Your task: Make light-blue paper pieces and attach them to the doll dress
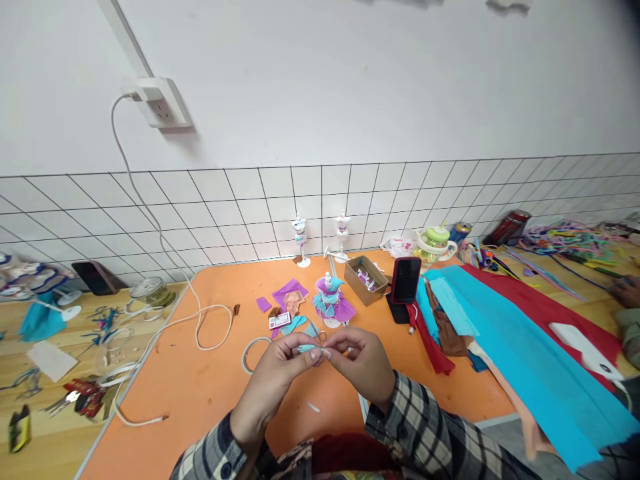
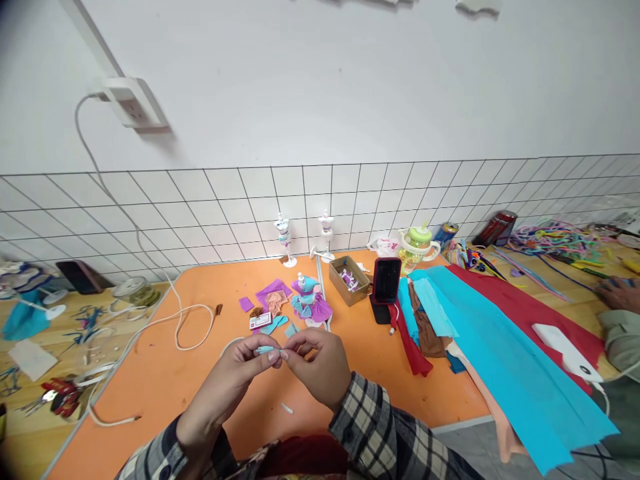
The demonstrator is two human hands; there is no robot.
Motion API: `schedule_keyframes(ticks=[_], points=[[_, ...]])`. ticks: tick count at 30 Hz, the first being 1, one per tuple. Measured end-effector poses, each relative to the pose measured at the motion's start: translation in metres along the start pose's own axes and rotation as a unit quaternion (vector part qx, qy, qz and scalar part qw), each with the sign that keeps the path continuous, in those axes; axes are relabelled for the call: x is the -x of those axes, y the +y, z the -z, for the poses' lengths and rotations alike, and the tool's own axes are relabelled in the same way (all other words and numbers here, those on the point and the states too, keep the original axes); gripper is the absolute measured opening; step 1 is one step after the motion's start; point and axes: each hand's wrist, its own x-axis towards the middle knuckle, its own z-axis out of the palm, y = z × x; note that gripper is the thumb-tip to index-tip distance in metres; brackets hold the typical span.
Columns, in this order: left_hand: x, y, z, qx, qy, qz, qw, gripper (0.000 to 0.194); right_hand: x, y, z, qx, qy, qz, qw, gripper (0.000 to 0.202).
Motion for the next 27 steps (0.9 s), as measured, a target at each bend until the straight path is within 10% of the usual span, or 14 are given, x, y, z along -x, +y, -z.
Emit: schedule_keyframes(ticks=[14,21,27], points=[[-0.003,-0.022,0.001,0.248,0.042,0.096,0.963,0.019,0.001,0.008,0.010,-0.017,-0.015,-0.038,0.999,0.033],[0.000,-0.031,-0.012,0.213,0.027,0.048,0.975,0.028,-0.001,0.016,-0.008,-0.105,-0.054,-0.126,0.985,0.026],[-0.002,-0.014,-0.001,-0.045,0.113,-0.060,0.991,0.037,-0.008,0.006,0.007,0.161,-0.029,0.007,0.987,0.005]])
